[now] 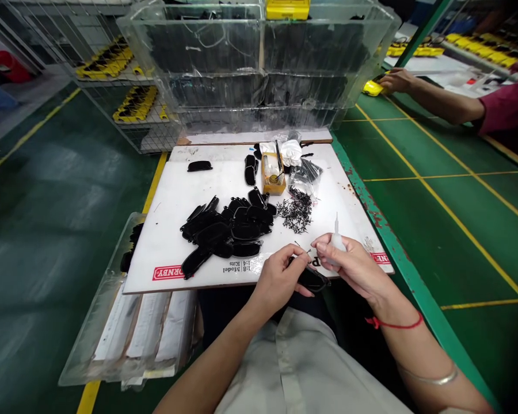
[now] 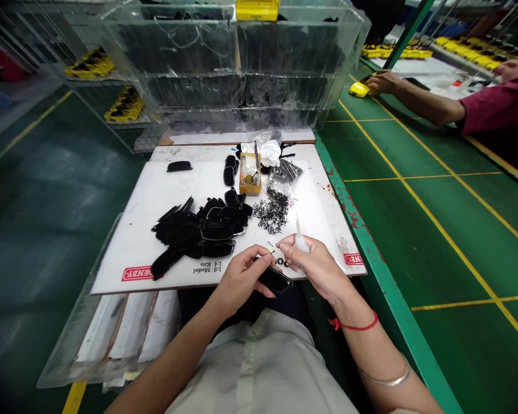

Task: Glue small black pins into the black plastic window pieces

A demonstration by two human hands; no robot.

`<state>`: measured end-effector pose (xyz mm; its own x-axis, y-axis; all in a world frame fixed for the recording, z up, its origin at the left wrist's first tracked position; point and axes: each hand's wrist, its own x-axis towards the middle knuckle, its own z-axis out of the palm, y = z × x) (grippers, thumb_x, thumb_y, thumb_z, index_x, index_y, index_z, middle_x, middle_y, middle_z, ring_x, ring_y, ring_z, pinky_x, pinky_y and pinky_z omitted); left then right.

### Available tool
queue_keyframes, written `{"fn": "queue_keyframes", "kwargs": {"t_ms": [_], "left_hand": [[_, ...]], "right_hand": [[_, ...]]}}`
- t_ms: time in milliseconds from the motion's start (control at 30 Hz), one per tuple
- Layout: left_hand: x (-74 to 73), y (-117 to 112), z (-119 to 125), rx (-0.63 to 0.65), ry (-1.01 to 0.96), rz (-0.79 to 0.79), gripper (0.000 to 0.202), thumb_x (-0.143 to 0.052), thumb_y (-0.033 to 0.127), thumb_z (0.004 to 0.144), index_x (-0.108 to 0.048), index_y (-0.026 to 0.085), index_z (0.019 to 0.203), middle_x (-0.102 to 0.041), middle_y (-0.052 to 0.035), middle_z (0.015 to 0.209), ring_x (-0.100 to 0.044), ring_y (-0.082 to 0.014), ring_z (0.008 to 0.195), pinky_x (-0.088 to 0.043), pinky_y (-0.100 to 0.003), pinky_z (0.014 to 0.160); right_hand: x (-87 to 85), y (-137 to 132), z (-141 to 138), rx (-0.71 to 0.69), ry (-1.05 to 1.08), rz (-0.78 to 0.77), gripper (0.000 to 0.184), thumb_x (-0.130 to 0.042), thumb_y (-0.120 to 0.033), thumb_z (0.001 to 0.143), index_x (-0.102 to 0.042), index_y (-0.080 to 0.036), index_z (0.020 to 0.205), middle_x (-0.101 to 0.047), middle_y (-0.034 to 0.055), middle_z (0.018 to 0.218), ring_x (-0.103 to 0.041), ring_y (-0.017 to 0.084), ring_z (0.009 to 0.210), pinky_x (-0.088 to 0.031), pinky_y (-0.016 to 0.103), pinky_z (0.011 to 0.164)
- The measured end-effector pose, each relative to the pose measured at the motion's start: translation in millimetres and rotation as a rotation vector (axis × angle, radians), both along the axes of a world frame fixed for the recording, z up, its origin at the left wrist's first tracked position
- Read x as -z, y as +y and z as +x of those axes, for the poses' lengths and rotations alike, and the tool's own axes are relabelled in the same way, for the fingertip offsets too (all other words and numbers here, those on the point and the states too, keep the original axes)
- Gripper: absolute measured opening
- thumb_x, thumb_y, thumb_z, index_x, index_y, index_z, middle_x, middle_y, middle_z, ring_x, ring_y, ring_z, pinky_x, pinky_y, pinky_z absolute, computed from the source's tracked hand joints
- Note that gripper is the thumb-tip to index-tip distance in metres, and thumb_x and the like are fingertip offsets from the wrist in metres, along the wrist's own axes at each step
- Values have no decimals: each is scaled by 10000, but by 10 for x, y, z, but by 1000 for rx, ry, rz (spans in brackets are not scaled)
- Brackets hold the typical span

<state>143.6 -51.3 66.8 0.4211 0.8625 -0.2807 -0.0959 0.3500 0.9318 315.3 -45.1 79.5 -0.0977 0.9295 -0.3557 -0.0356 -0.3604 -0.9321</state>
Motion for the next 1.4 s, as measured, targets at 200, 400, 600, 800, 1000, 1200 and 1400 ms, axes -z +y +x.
{"fn": "queue_keyframes", "kwargs": {"t_ms": [200, 400, 600, 800, 1000, 1200, 1400], "left_hand": [[-7, 0, -3, 21, 76, 50, 272, -487, 440, 856, -593, 189, 868, -574, -7, 798, -599, -124, 662, -575, -228, 480], [-28, -4, -4, 27, 151, 104, 272, -473, 430, 866, -621, 202, 881, -629, -12, 823, -616, -107, 611, -526, -173, 455], [-15, 1, 0, 22, 121, 49, 258, -532, 434, 833, -605, 200, 914, -631, -12, 800, -614, -100, 533, -490, -178, 430], [86, 6, -12, -52, 58, -18, 255, -547, 257, 832, -451, 212, 1064, -592, 17, 791, -659, -117, 560, -529, -233, 581], [125, -10, 13, -69, 85, 29, 241, -496, 243, 856, -400, 231, 1076, -593, 11, 861, -682, -136, 576, -505, -221, 564], [43, -30, 33, -67, 101, 87, 214, -494, 251, 856, -385, 239, 1040, -624, 16, 855, -672, -124, 553, -478, -187, 502], [-55, -49, 26, -67, 92, 94, 221, -474, 206, 834, -397, 226, 1040, -648, -16, 926, -671, -116, 561, -469, -168, 475]], "right_hand": [[-9, 7, 89, -129, -128, 27, 348, -685, -480, 753, -619, -153, 853, -480, -25, 625, -361, 88, 556, -260, 241, 517], [21, 29, 114, -160, -168, 50, 320, -699, -466, 740, -632, -161, 807, -526, -8, 677, -410, 106, 610, -318, 243, 566], [33, 40, 98, -137, -197, 64, 288, -686, -444, 738, -610, -169, 781, -526, -11, 668, -442, 121, 627, -347, 247, 579], [-100, -8, -21, -16, -438, 204, 224, -655, -414, 751, -615, -193, 753, -557, -18, 648, -452, 115, 586, -355, 238, 539], [-138, -70, -191, -9, -597, 311, 187, -632, -392, 778, -635, -205, 765, -587, -8, 647, -479, 128, 562, -364, 248, 504], [-10, -88, -217, -37, -691, 466, 160, -590, -377, 833, -634, -224, 821, -631, 21, 790, -565, 173, 702, -432, 293, 648], [31, -103, -240, -75, -783, 538, 132, -570, -358, 854, -621, -237, 870, -637, 37, 872, -580, 205, 818, -434, 326, 744]]}}
